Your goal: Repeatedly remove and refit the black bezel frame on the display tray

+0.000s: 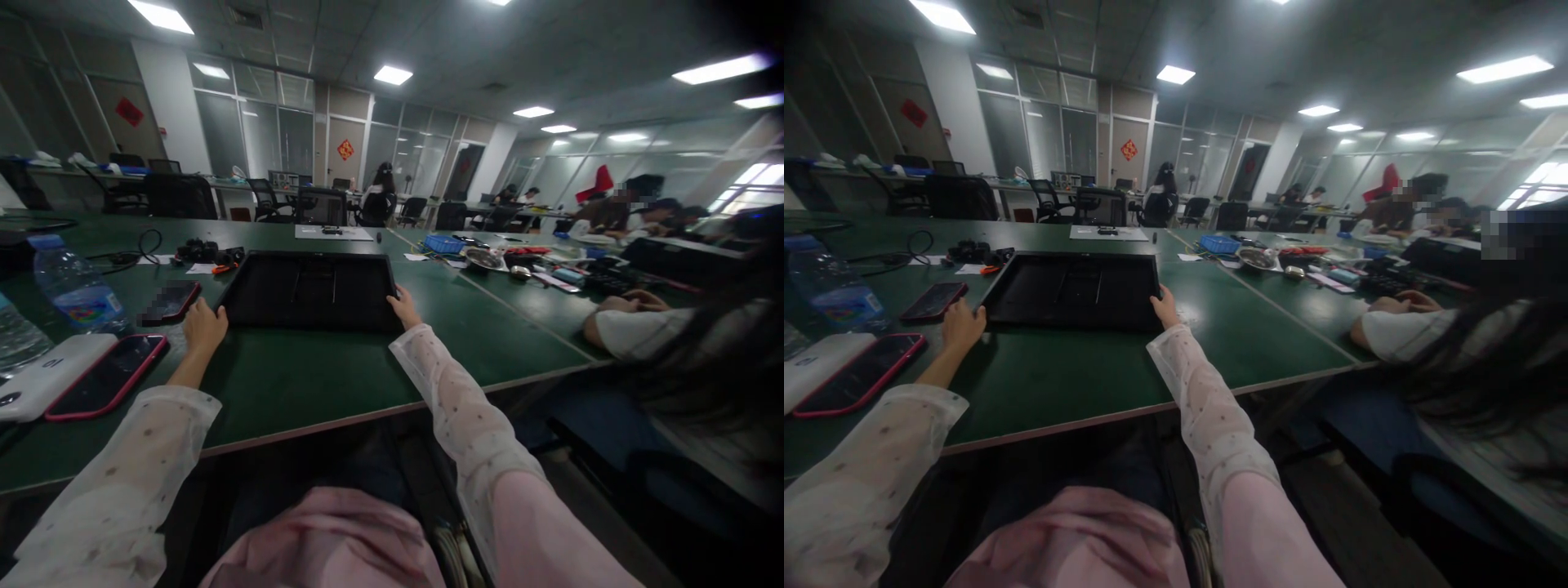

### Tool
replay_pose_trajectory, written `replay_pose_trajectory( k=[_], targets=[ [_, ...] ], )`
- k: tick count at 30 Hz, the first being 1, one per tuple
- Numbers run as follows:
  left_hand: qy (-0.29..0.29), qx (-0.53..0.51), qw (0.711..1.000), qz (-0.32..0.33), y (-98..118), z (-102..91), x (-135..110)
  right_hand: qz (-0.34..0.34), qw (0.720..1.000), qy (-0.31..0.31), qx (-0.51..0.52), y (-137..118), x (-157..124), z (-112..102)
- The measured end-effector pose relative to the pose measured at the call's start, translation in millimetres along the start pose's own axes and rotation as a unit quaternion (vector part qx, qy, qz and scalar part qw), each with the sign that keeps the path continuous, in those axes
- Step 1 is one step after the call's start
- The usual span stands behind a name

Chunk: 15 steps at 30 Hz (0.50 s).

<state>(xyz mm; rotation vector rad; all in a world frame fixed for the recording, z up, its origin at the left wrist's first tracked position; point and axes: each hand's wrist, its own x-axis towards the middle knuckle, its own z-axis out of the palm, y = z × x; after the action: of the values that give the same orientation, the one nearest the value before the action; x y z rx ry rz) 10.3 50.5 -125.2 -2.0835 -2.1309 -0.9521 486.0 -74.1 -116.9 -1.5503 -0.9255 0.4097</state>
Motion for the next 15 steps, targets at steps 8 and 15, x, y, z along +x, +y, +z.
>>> replay_pose_trajectory(
  k=[8, 15],
  targets=[
    [-0.020, 0.001, 1.000, 0.003, -5, 3.9, 4, 0.004, 0.988, 0.138, -0.065, 10, 9, -41],
    [-0.027, -0.010, 1.000, 0.000, -3, 2.4, 1, 0.110, 0.930, 0.319, -0.146, 2, 1, -69]
  ],
)
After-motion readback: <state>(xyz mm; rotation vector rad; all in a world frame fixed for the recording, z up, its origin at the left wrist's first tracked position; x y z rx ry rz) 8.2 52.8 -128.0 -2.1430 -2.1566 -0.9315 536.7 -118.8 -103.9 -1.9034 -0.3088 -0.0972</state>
